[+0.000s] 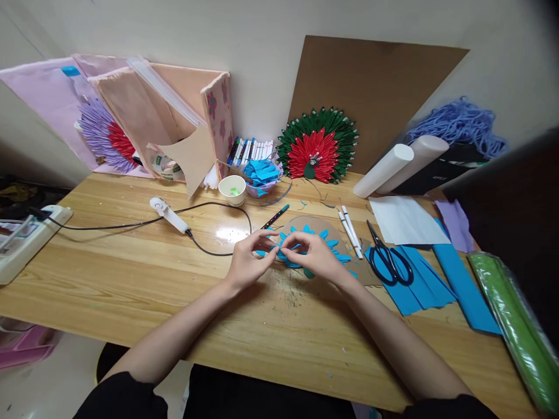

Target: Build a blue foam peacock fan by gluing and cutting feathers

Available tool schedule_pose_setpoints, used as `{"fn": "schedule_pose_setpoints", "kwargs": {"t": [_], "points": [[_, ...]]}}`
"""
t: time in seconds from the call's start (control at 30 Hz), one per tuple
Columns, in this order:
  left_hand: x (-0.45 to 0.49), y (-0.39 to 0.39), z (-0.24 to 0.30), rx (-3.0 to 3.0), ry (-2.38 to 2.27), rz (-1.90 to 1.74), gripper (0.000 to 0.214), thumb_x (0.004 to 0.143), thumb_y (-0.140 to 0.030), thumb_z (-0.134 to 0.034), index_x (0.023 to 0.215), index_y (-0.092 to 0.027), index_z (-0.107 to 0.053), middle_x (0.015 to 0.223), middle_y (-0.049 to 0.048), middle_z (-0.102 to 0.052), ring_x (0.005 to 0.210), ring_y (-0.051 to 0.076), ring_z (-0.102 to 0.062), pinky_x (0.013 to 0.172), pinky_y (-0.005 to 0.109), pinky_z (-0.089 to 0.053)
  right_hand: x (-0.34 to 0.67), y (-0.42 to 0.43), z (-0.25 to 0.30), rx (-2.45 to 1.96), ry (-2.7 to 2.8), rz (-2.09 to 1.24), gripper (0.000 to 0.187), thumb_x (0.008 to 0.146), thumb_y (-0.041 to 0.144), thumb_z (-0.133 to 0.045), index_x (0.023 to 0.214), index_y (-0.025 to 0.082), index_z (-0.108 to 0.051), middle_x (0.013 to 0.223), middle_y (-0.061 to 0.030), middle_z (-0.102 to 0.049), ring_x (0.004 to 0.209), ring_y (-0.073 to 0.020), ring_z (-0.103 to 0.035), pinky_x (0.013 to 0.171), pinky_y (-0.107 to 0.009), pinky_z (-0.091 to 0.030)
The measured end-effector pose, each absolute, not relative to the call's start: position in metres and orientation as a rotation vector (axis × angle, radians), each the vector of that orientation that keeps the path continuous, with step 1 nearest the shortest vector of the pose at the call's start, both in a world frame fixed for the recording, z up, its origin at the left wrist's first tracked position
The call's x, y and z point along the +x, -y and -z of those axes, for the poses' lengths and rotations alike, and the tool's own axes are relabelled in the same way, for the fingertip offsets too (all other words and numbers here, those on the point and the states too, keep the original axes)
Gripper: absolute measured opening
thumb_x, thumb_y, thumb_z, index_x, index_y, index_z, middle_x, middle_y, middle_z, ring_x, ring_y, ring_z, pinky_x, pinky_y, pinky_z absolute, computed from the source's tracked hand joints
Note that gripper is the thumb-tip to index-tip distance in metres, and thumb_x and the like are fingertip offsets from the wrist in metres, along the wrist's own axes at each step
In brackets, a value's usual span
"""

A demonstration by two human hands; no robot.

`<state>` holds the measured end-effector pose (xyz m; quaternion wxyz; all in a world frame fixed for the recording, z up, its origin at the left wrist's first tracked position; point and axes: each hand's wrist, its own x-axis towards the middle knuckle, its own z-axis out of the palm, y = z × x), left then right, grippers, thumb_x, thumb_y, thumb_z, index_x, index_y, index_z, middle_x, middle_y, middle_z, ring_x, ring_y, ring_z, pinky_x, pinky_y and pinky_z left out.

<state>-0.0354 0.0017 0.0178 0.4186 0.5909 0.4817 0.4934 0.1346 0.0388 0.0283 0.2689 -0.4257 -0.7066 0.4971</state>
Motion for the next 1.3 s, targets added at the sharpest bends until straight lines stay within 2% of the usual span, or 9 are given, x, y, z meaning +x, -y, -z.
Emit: {"fn": "schedule_pose_setpoints", "kwargs": {"t": [0.2, 0.4, 0.57, 0.7, 0.83, 1.0, 1.3], "points": [[-0.033, 0.000, -0.017, 1.374, -1.199, -1.186, 0.027, 0.074, -0.022, -0.064, 0.100, -0.016, -0.060, 0.075, 0.0040, -0.067, 0.069, 0.014, -0.064, 0.060, 0.020, -0.050, 0.133, -0.036, -0.027, -1.201, 1.879, -1.334, 0.004, 0.070, 0.020, -0.060, 0.072, 0.017, -0.060, 0.071, -0.0007, -0.062, 0.063, -0.0114, -0.057, 0.061, -0.024, -0.048], [-0.034, -0.004, -0.017, 1.184, -1.148, -1.177, 0.026, 0.072, -0.024, -0.066, 0.095, -0.014, -0.059, 0.068, 0.0018, -0.064, 0.065, 0.012, -0.061, 0.061, 0.020, -0.047, 0.135, -0.041, -0.026, -1.249, 1.810, -1.433, 0.006, 0.067, 0.021, -0.059, 0.070, 0.015, -0.060, 0.069, -0.0014, -0.061, 0.061, -0.0114, -0.055, 0.059, -0.024, -0.045], [-0.039, -0.008, -0.019, 1.161, -1.181, -1.198, 0.025, 0.072, -0.024, -0.066, 0.093, -0.014, -0.060, 0.066, 0.0002, -0.062, 0.063, 0.011, -0.061, 0.060, 0.019, -0.046, 0.143, -0.047, -0.029, -1.301, 1.825, -1.358, 0.009, 0.070, 0.025, -0.058, 0.070, 0.015, -0.059, 0.067, -0.0019, -0.061, 0.060, -0.0127, -0.055, 0.058, -0.026, -0.045], [-0.040, -0.010, -0.018, 1.096, -1.200, -1.250, 0.021, 0.071, -0.025, -0.066, 0.086, -0.013, -0.058, 0.066, -0.0004, -0.061, 0.060, 0.011, -0.061, 0.058, 0.021, -0.048, 0.146, -0.045, -0.036, -1.207, 1.886, -1.161, 0.008, 0.076, 0.024, -0.056, 0.077, 0.017, -0.059, 0.077, -0.0030, -0.063, 0.071, -0.0145, -0.059, 0.066, -0.028, -0.049], [-0.036, -0.009, -0.015, 1.128, -1.208, -1.261, 0.013, 0.070, -0.025, -0.066, 0.075, -0.014, -0.060, 0.069, 0.0003, -0.061, 0.063, 0.011, -0.060, 0.059, 0.021, -0.049, 0.139, -0.036, -0.039, -0.985, 2.053, -0.970, 0.012, 0.082, 0.023, -0.054, 0.091, 0.020, -0.062, 0.090, -0.0041, -0.066, 0.085, -0.0167, -0.061, 0.076, -0.031, -0.049], [-0.034, -0.007, -0.014, 1.142, -1.177, -1.249, 0.014, 0.070, -0.026, -0.067, 0.077, -0.014, -0.065, 0.075, 0.0027, -0.066, 0.066, 0.012, -0.062, 0.064, 0.023, -0.051, 0.134, -0.031, -0.033, -0.926, 2.103, -0.786, 0.012, 0.084, 0.022, -0.054, 0.090, 0.021, -0.065, 0.087, -0.0046, -0.068, 0.084, -0.0178, -0.061, 0.076, -0.033, -0.047], [-0.035, -0.007, -0.014, 1.245, -1.194, -1.216, 0.021, 0.070, -0.029, -0.069, 0.085, -0.015, -0.071, 0.087, 0.0084, -0.071, 0.079, 0.019, -0.066, 0.073, 0.030, -0.054, 0.137, -0.035, -0.035, -1.089, 1.934, -1.015, 0.009, 0.078, 0.026, -0.062, 0.080, 0.022, -0.069, 0.080, -0.0029, -0.070, 0.075, -0.0175, -0.064, 0.071, -0.033, -0.051]]}}
